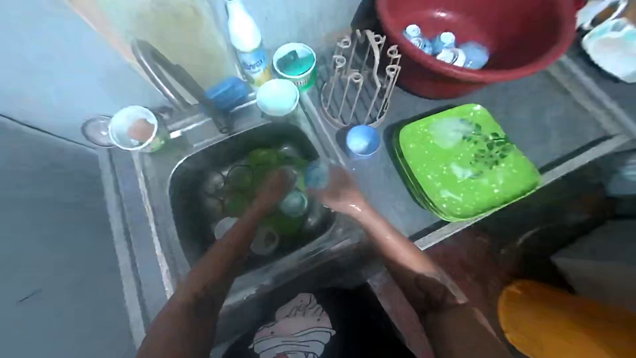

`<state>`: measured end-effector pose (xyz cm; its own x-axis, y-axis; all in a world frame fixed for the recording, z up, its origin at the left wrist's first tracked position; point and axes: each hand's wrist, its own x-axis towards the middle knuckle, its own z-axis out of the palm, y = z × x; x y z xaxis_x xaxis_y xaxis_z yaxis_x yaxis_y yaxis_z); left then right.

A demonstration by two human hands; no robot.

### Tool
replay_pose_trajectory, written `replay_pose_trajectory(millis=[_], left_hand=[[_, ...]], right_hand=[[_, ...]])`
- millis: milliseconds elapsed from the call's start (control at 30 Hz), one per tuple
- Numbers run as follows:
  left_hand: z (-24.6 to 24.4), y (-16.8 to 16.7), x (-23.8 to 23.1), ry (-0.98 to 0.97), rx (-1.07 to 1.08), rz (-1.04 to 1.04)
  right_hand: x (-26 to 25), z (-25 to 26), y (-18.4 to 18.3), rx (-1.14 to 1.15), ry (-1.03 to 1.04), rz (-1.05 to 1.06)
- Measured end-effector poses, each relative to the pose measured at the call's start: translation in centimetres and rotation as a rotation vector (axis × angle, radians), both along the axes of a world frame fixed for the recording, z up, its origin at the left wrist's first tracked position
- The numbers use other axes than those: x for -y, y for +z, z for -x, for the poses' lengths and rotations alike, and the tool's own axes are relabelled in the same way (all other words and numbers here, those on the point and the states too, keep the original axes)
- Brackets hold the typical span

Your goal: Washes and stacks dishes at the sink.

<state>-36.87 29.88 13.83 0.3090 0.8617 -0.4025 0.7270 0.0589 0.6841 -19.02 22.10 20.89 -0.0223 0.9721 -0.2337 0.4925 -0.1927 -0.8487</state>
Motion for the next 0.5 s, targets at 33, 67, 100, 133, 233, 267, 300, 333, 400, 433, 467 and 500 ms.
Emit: replay_pose_trajectory(millis=[33,67,100,133,233,267,300,333,400,433,467,500], left_hand=[[-0.6,-1.2,-0.9,-0.106,-0.112,0.004],[-1.0,-2.6,-1.8,-0.186,-0.190,0.011],[-1.2,-4.4,-2.6,-0.241,-0.242,0.015],[-1.4,-5.8,-3.4,-0.268,-0.297,0.048],[-2.2,-6.5,-4.5,-0.238,-0.360,0.203],[-2.3,-6.6,-4.6,-0.221,-0.375,0.221],[-2.3,-6.6,-4.7,-0.198,-0.385,0.208],[-2.1,-6.9,-4.8,-0.176,-0.387,0.174],[-1.8,-6.1,-4.5,-0.087,-0.397,0.120],[-1.3,-5.4,-4.4,-0.031,-0.386,0.104],[-0.4,-5.0,-4.6,0.030,-0.328,0.098],[0.8,-4.8,-4.7,0.116,-0.175,0.107]], right_hand=[[0.2,-1.6,0.1,0.155,-0.011,0.008],[0.3,-3.0,0.4,0.309,-0.015,0.049],[0.4,-4.2,0.7,0.426,-0.007,0.116],[0.4,-5.4,0.7,0.514,0.003,0.187],[0.2,-8.3,-1.0,0.636,0.041,0.289],[0.1,-8.9,-1.8,0.646,0.048,0.279],[-0.1,-9.3,-2.4,0.658,0.047,0.277],[-0.3,-9.4,-2.7,0.678,0.044,0.283],[-0.5,-9.3,-2.2,0.709,0.021,0.314],[-0.4,-9.2,-1.7,0.710,-0.005,0.303],[-0.3,-9.0,-1.1,0.688,-0.044,0.257],[-0.2,-8.6,-0.2,0.639,-0.086,0.184]])
